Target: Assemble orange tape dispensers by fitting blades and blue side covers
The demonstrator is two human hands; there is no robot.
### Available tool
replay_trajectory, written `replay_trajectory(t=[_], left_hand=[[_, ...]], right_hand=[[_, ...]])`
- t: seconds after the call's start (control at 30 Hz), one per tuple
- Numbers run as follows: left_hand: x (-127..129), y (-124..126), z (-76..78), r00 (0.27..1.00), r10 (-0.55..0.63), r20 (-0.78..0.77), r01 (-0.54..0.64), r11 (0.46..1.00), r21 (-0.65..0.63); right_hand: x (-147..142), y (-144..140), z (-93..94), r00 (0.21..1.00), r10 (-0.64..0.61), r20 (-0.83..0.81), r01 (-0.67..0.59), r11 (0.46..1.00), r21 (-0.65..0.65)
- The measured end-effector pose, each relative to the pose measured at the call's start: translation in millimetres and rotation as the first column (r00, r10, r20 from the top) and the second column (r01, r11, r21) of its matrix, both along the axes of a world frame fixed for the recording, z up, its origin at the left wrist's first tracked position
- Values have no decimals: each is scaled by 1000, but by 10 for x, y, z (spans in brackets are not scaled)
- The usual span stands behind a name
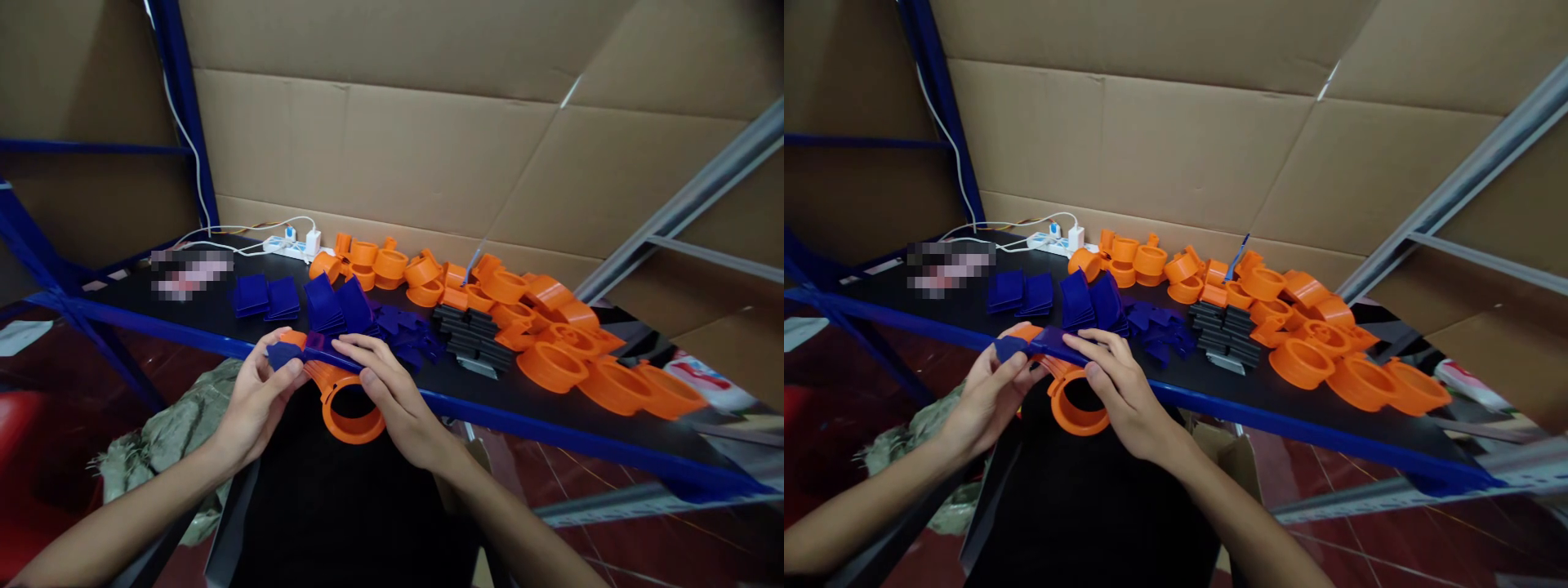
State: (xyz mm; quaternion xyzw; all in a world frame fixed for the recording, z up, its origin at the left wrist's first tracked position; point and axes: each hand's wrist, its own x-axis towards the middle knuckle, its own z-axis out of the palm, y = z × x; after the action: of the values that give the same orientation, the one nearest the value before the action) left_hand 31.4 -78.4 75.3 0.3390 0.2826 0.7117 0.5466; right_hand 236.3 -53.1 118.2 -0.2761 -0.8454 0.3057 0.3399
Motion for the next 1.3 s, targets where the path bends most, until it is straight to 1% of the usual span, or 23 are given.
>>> replay_trajectory(t=[0.13,0.23,0.3,0.33,0.4,0.47,0.57,0.67,0.77,0.83,0.9,0.97,1.03,1.13,1.2,1.23,1.3], left_hand=[[-15,-28,10,996,56,-72,-57,998,-7],[-36,-80,12,978,87,-190,-84,996,22],[-43,-135,22,943,97,-318,-77,994,74],[-43,-166,32,916,108,-387,-70,991,110],[-39,-227,57,850,108,-515,-18,984,175],[-36,-274,84,791,149,-594,19,963,268],[-54,-314,114,732,246,-635,65,903,424],[-94,-334,129,699,293,-652,143,836,530],[-126,-349,131,687,284,-668,238,781,577],[-136,-352,132,688,265,-676,286,757,587],[-139,-349,140,680,246,-691,328,741,587],[-134,-337,159,666,241,-706,353,732,583],[-122,-323,187,657,243,-714,354,736,576],[-101,-310,224,652,253,-715,315,767,559],[-96,-314,232,666,272,-695,278,774,569],[-97,-321,230,679,285,-677,258,771,582],[-105,-339,220,698,305,-648,238,755,611]], right_hand=[[21,-36,39,999,33,0,-33,999,-14],[47,-69,98,997,78,7,-78,996,-42],[46,-81,117,997,71,-19,-72,994,-87],[36,-81,117,998,47,-50,-53,991,-119],[-3,-73,101,990,-15,-142,-14,980,-200],[-55,-56,78,969,-49,-242,-26,954,-299],[-108,-38,64,932,-5,-363,-163,887,-432],[-99,-47,75,909,48,-414,-283,799,-530],[-55,-74,77,895,69,-440,-343,738,-582],[-26,-86,59,880,88,-468,-381,719,-581],[-5,-90,31,870,105,-483,-405,712,-574],[10,-90,7,867,115,-485,-407,725,-555],[18,-93,-2,868,97,-486,-376,767,-519],[24,-107,20,876,48,-481,-302,831,-467],[30,-124,57,911,46,-410,-240,868,-435],[36,-136,80,934,52,-353,-199,896,-397],[54,-167,128,970,46,-239,-111,959,-263]])
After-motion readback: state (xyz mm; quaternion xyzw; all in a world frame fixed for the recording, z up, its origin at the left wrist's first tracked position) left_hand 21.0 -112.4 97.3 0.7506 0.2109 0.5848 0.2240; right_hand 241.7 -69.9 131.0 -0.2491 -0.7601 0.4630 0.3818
